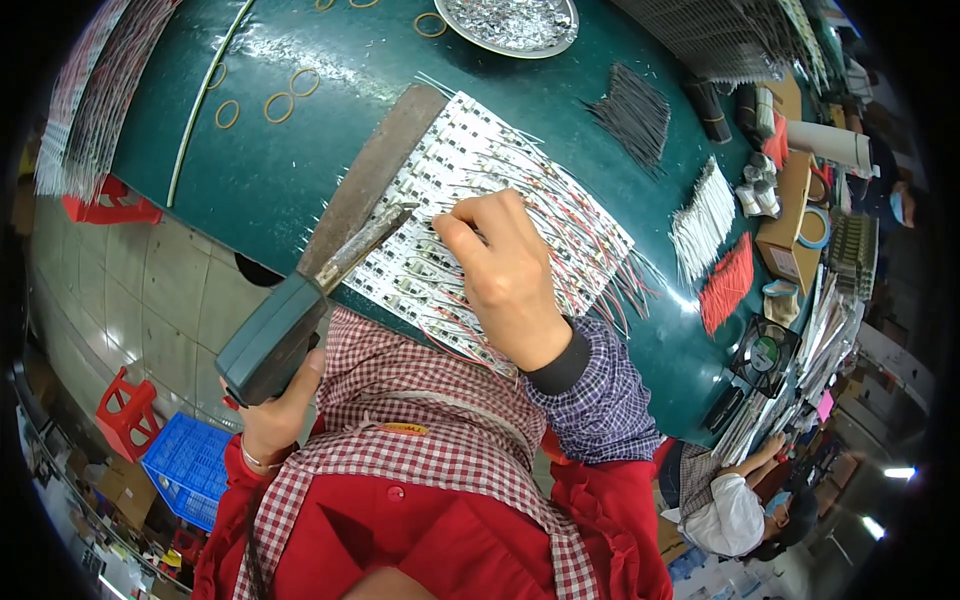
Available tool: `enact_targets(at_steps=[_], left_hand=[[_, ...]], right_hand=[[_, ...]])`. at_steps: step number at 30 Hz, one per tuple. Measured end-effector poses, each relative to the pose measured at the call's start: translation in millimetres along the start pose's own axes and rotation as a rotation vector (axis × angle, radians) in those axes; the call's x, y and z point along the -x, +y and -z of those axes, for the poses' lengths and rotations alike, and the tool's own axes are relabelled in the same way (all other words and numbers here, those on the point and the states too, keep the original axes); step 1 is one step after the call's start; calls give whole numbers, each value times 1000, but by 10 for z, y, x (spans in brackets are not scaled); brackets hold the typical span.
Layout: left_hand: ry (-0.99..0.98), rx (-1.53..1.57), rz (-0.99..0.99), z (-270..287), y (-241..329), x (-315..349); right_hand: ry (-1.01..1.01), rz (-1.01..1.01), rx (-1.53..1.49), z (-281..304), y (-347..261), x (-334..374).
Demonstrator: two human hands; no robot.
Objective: The person positions wires onto circuit board strips and solders the wire connections using a handheld soldering tool.
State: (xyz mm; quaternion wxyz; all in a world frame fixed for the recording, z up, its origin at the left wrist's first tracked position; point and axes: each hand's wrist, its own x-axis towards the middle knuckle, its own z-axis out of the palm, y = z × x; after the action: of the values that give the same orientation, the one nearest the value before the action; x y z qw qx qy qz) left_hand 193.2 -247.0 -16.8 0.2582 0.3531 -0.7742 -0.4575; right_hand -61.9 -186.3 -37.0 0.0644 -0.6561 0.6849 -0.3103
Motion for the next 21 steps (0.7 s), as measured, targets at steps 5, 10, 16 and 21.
enact_targets(at_steps=[5,10,16,21], left_hand=[[3,97,100,2,24,13],[-7,102,124,-10,5,31],[-25,84,119,-9,16,30],[-34,90,149,1,21,40]], right_hand=[[-4,48,30,0,1,-26],[-8,51,35,-12,15,-35],[-18,47,24,-19,24,-36],[-24,55,27,-24,42,-41]])
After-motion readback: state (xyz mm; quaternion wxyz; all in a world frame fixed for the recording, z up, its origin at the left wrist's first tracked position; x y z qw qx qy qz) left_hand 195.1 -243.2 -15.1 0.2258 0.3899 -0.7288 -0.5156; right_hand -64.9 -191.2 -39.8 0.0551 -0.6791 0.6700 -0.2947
